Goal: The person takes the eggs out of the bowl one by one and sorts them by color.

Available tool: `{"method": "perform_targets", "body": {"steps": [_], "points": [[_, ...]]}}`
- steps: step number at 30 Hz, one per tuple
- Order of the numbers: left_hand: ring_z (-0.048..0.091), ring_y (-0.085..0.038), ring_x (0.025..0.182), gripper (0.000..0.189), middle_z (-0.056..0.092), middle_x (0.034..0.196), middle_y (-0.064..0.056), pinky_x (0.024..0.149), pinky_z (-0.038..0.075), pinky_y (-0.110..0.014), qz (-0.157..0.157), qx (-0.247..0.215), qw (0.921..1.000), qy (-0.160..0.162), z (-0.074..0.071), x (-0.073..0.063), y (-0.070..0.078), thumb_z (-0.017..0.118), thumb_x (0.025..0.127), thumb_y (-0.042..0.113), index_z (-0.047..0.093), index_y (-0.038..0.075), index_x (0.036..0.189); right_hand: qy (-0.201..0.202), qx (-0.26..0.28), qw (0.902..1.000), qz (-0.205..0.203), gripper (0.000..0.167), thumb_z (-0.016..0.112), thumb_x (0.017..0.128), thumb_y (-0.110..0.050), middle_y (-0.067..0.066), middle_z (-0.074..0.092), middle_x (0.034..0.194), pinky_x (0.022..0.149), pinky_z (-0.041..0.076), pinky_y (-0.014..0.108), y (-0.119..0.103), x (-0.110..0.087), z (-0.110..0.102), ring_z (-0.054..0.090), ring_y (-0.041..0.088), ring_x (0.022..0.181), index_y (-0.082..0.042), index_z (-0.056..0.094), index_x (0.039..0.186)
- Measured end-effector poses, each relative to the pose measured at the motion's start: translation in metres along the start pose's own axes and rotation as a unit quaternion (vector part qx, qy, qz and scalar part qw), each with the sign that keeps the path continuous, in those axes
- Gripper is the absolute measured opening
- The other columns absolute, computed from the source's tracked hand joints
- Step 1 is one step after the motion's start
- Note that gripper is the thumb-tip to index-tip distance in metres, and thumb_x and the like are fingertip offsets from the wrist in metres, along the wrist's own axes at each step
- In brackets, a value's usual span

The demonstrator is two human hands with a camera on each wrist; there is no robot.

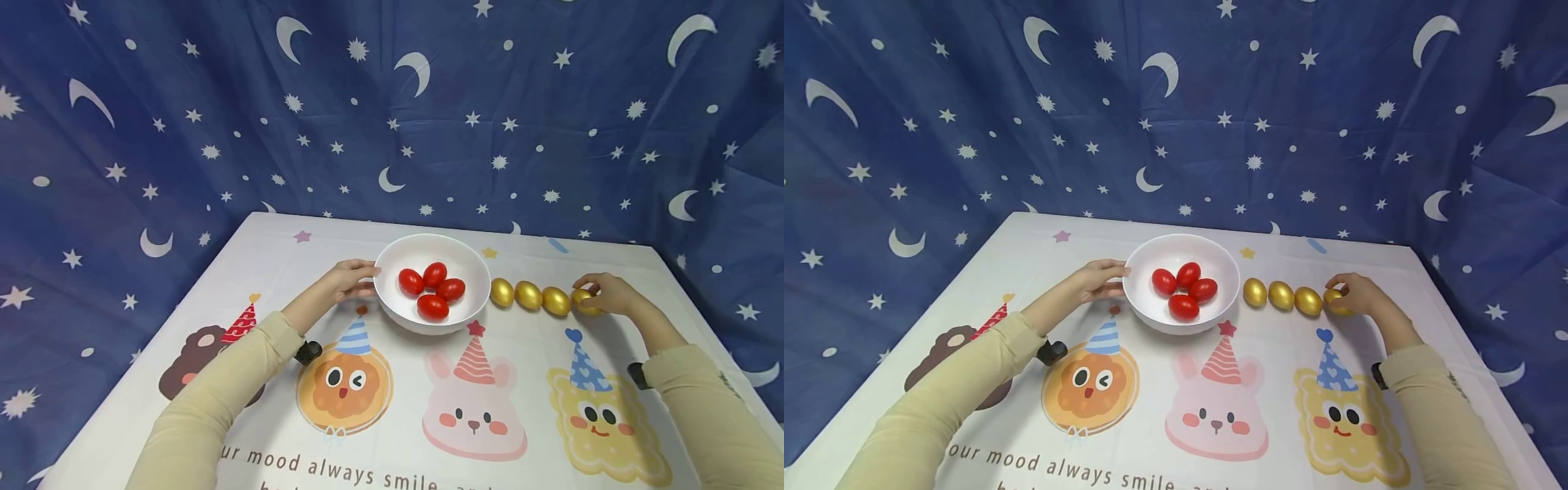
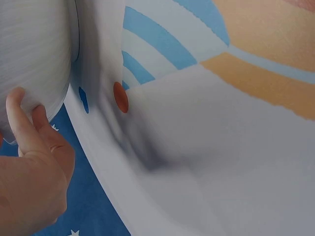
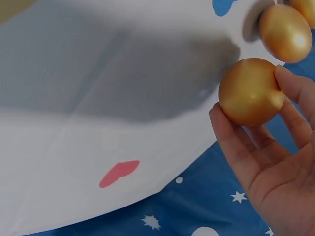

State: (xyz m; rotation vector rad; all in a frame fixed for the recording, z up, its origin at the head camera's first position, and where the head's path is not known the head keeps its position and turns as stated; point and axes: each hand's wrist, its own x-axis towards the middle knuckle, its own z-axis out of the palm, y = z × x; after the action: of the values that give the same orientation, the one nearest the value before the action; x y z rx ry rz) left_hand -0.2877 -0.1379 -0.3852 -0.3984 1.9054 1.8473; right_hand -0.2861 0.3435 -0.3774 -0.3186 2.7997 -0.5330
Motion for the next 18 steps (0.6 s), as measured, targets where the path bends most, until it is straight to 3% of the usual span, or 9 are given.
{"method": "perform_targets", "body": {"steps": [7,13,18], "points": [[0.065,-0.02,0.099,0.047,0.056,0.126,-0.013,0.076,0.061,-0.02,0.004,-0.009,0.9999,-0.007,-0.0036,0.0018,-0.0056,0.066,0.09,0.017,0.051,0.009,0.133,-0.025,0.004,0.9997,0.007,0.042,0.067,0.08,-0.008,0.031,0.054,0.092,0.058,0.051,0.027,-0.0013,0.0024,0.0063,0.052,0.031,0.076,0.013,0.052,0.113],[0.063,-0.013,0.083,0.046,0.055,0.121,-0.011,0.065,0.061,-0.018,0.0,-0.006,1.0,0.003,-0.0024,-0.0006,-0.002,0.06,0.093,0.015,0.048,0.007,0.136,-0.031,0.016,0.9988,0.033,0.044,0.066,0.081,-0.008,0.034,0.053,0.096,0.058,0.053,0.026,-0.0042,0.0036,0.0058,0.052,0.031,0.078,0.013,0.05,0.116],[0.062,-0.012,0.081,0.046,0.055,0.119,-0.01,0.065,0.061,-0.018,0.002,-0.01,1.0,-0.001,-0.0012,-0.0005,-0.0016,0.06,0.093,0.015,0.048,0.007,0.136,-0.054,0.024,0.9979,0.029,0.047,0.066,0.081,-0.008,0.032,0.053,0.094,0.057,0.055,0.029,-0.002,0.0032,0.002,0.052,0.028,0.076,0.014,0.046,0.117]]}}
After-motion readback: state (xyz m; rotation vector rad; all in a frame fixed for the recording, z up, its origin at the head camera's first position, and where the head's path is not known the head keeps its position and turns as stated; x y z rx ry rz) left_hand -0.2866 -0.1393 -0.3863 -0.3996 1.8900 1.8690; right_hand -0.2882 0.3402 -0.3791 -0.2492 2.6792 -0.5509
